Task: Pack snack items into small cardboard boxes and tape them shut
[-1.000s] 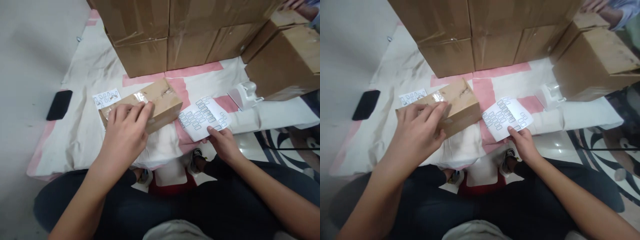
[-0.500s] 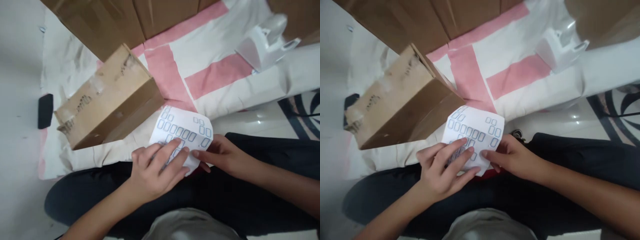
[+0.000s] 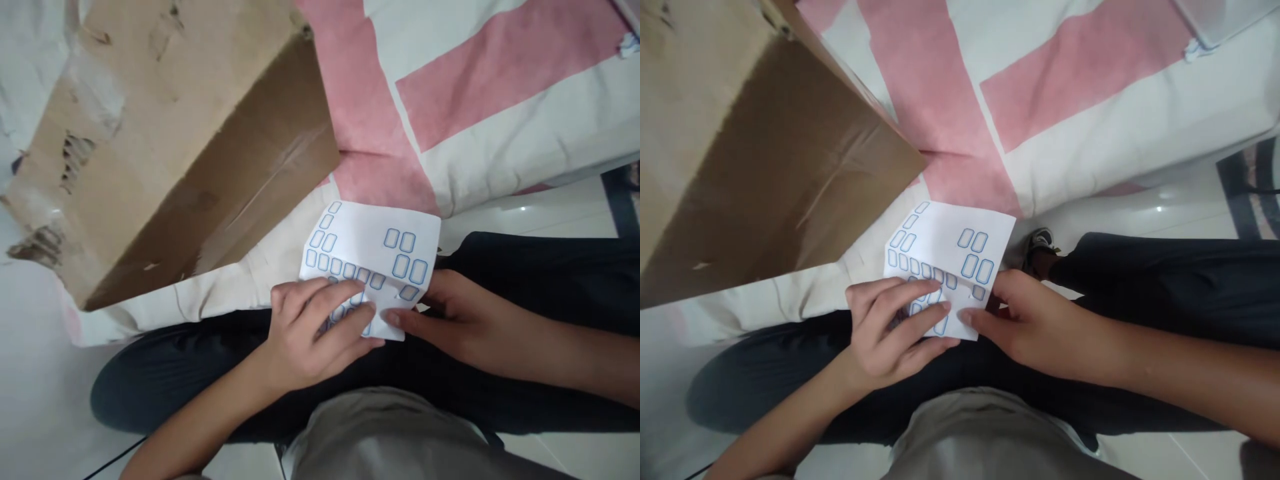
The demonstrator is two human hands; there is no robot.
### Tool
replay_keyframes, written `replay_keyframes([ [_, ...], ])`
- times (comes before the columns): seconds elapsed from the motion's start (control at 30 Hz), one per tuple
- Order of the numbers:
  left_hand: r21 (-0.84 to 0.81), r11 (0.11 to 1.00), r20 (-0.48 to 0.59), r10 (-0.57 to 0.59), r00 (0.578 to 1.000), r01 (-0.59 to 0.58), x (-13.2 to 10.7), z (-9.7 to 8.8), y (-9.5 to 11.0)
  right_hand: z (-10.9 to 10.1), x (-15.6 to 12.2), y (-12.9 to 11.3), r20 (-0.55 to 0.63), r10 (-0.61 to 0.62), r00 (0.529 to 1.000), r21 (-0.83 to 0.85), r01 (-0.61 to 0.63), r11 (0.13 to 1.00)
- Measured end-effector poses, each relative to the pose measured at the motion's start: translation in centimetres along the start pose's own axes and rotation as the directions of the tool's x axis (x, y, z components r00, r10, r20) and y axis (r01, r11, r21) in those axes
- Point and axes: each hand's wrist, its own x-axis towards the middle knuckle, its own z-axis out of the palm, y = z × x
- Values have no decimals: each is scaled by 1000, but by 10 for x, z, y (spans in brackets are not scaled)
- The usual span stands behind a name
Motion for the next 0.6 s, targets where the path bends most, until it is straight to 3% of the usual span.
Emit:
replay_keyframes([
  [0.23, -68, 994, 9, -82, 997, 82, 2, -4, -4, 1, 7, -6, -34, -79, 996, -142, 74, 987],
  [0.43, -11, 999, -29, -51, 998, 51, 1, -2, -6, 1, 6, -8, -11, -107, 994, -221, 102, 970],
  [0.6, -193, 954, -21, -238, 971, 230, 4, -8, -13, -7, 5, -6, 122, -27, 992, -398, 73, 915],
])
